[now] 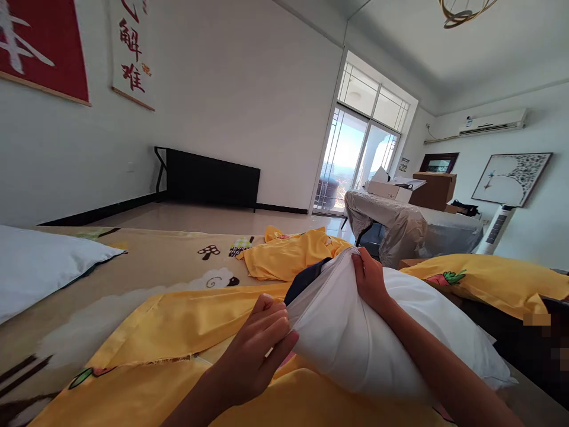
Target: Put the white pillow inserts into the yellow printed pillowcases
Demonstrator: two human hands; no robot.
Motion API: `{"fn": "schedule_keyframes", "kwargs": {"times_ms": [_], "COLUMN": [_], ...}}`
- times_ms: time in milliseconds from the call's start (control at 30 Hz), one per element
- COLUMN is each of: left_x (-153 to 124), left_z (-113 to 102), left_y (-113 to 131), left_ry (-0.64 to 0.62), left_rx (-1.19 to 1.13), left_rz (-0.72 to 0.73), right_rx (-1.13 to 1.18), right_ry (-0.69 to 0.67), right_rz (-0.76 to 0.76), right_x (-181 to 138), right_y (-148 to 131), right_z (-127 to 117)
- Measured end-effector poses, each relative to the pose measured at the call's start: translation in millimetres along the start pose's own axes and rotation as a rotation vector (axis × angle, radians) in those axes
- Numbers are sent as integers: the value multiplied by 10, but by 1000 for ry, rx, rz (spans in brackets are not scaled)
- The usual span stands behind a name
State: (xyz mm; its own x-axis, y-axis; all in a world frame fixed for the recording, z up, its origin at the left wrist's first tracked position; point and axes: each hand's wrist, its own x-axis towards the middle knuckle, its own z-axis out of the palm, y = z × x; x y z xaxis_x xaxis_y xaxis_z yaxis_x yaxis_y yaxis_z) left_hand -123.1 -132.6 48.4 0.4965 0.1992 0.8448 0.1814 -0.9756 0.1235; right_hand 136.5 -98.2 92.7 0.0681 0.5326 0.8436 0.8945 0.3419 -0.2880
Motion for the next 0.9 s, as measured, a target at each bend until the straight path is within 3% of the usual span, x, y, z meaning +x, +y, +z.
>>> {"fn": "schedule_keyframes", "kwargs": {"times_ms": [133, 400, 500, 633, 733, 800, 900], "left_x": [12, 18, -5, -28, -29, -17, 28], "left_z": [-39, 75, 85, -76, -253, -318, -249], "left_y": [73, -65, -254, -530, -621, -574, -356], "left_ry": [36, 125, 85, -196, -331, -330, -99], "left_rx": [257, 246, 64, -242, -270, -195, -123], "left_rz": [188, 182, 16, -301, -406, -488, -654], "right_rx": [160, 297, 196, 48, 1, -15, -38], "right_ry": [-18, -36, -46, -59, -92, -132, -192], "right_rz": [66, 129, 80, -33, -132, -194, -271], "right_x": [-105, -186, -121, -10, 24, 0, -109], "right_y": [-16, -55, -102, -220, -308, -349, -394], "right_z": [-23, 31, -29, -105, -74, -5, 142]}}
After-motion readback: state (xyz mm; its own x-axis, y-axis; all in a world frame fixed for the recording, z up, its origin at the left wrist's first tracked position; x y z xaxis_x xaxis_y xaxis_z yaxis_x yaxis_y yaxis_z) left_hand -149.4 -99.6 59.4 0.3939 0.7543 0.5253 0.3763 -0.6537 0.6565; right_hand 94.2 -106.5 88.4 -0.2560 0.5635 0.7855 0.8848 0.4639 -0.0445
